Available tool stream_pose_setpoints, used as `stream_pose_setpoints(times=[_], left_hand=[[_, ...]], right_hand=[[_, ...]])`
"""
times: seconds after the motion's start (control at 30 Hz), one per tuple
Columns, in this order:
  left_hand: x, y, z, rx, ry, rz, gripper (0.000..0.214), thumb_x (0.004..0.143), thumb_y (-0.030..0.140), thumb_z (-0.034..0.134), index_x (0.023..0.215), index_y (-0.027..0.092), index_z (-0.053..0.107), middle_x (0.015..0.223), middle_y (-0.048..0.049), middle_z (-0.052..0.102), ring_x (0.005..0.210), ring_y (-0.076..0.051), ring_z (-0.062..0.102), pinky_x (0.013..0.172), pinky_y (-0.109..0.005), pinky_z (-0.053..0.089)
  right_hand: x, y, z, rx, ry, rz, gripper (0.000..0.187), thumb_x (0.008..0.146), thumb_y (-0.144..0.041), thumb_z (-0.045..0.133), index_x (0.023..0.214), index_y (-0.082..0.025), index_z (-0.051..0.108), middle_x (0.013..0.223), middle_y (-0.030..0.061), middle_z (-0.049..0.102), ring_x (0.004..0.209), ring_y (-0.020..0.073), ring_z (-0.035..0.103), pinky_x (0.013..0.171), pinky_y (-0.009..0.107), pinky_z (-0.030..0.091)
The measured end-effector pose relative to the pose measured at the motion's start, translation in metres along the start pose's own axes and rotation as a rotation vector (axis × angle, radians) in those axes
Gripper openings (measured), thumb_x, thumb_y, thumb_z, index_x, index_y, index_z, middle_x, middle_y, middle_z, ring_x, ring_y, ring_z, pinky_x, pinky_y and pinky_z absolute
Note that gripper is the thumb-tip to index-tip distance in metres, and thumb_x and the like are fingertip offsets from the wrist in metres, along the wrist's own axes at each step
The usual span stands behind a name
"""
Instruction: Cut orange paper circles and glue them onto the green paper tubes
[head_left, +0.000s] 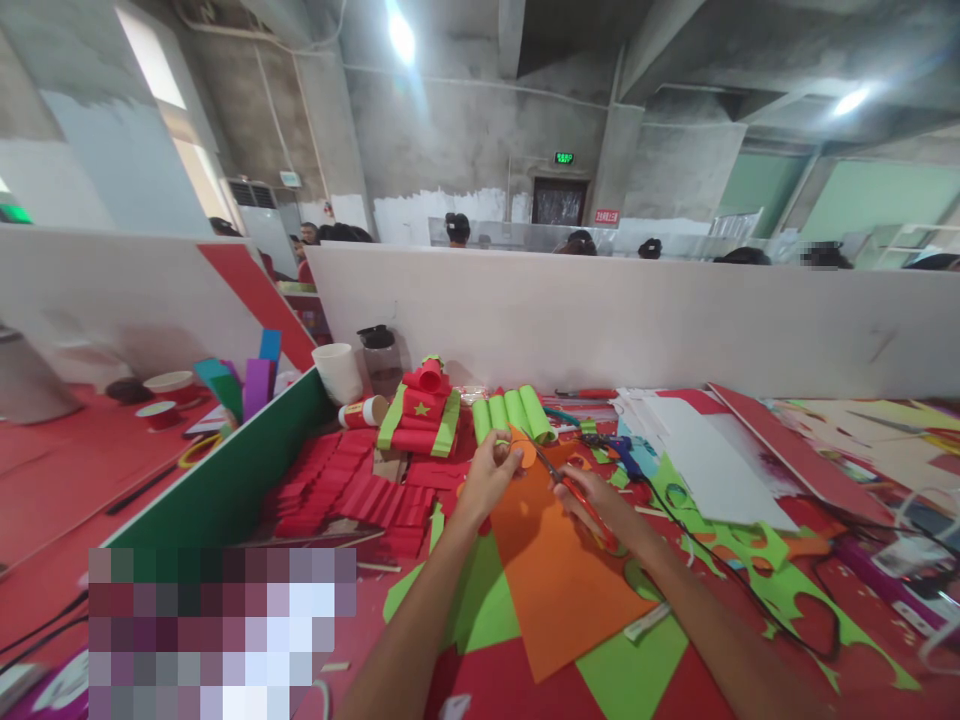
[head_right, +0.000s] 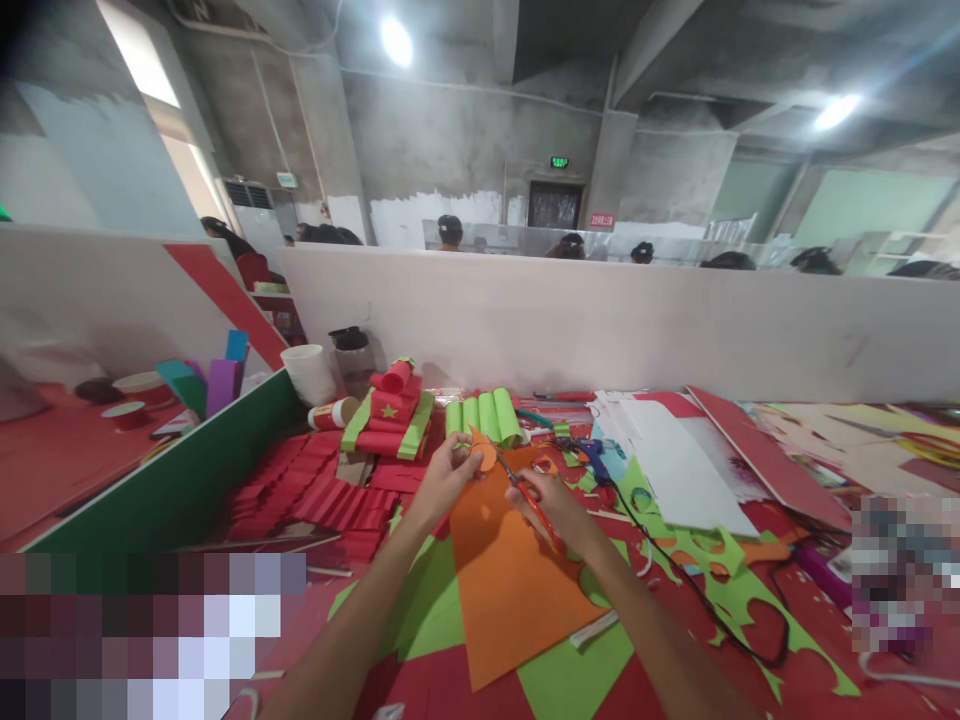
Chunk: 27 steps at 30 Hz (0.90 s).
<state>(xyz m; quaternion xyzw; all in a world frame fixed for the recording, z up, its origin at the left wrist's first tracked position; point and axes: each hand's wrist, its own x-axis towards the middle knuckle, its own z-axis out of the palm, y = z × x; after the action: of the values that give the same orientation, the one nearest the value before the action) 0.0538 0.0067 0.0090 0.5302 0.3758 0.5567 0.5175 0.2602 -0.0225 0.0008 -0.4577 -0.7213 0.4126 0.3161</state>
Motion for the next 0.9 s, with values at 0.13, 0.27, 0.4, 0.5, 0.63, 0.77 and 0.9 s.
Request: stream_pose_setpoints(times=[0.13,0.27,0.4,0.5,0.63,0.77,0.9], left_hand=[[-0.001,0.000,0.002,-0.017,0.040,0.039,0.041,0.074,0.048,0.074,0.093,0.021,0.050,0.066,0.0071,0.053,0.060,-0.013,0.060,0.063,-0.028,0.057],[-0.002,0.000,0.004,-0.020,0.068,0.061,0.039,0.075,0.047,0.073,0.092,0.020,0.050,0.069,0.0060,0.054,0.062,-0.012,0.061,0.065,-0.028,0.058],[-0.001,-0.001,0.005,-0.037,0.069,0.051,0.039,0.075,0.047,0.074,0.090,0.020,0.050,0.067,0.0070,0.051,0.060,-0.012,0.062,0.063,-0.027,0.056],[0.000,-0.003,0.005,-0.038,0.064,0.044,0.041,0.074,0.047,0.075,0.091,0.021,0.050,0.067,0.0068,0.052,0.059,-0.012,0.061,0.061,-0.026,0.055],[-0.001,-0.003,0.007,-0.034,0.044,0.035,0.041,0.073,0.047,0.075,0.092,0.021,0.050,0.065,0.0070,0.053,0.058,-0.012,0.060,0.060,-0.026,0.055],[-0.003,0.000,0.007,-0.030,0.043,0.026,0.042,0.073,0.048,0.076,0.092,0.021,0.050,0.064,0.0068,0.054,0.057,-0.012,0.059,0.060,-0.026,0.055],[-0.003,0.001,0.007,-0.029,0.038,0.023,0.042,0.074,0.048,0.076,0.092,0.021,0.050,0.064,0.0071,0.054,0.057,-0.012,0.059,0.060,-0.026,0.054]], right_hand=[[0.002,0.005,0.003,0.001,0.014,0.005,0.040,0.088,-0.060,0.061,0.094,-0.021,0.058,0.062,-0.0039,0.053,0.045,0.0111,0.050,0.041,0.021,0.036],[0.002,0.005,0.006,0.014,0.028,0.016,0.040,0.089,-0.061,0.059,0.093,-0.021,0.057,0.061,-0.0043,0.051,0.045,0.0114,0.049,0.041,0.021,0.036],[-0.001,0.000,0.008,-0.018,0.060,-0.038,0.037,0.092,-0.059,0.056,0.095,-0.022,0.058,0.062,-0.0044,0.051,0.047,0.0117,0.047,0.044,0.022,0.036],[-0.003,-0.003,0.010,-0.065,0.092,-0.085,0.035,0.094,-0.057,0.054,0.095,-0.023,0.058,0.064,-0.0046,0.050,0.050,0.0120,0.047,0.047,0.023,0.037],[-0.005,-0.005,0.010,-0.084,0.092,-0.102,0.036,0.096,-0.058,0.051,0.100,-0.023,0.058,0.068,-0.0037,0.053,0.052,0.0126,0.047,0.050,0.024,0.038],[-0.004,-0.008,0.006,-0.107,0.081,-0.112,0.037,0.093,-0.058,0.055,0.095,-0.021,0.059,0.070,-0.0023,0.054,0.056,0.0133,0.048,0.053,0.024,0.038],[-0.001,-0.006,0.003,-0.086,0.058,-0.064,0.039,0.091,-0.060,0.058,0.094,-0.021,0.059,0.063,-0.0038,0.048,0.051,0.0133,0.045,0.049,0.023,0.034]])
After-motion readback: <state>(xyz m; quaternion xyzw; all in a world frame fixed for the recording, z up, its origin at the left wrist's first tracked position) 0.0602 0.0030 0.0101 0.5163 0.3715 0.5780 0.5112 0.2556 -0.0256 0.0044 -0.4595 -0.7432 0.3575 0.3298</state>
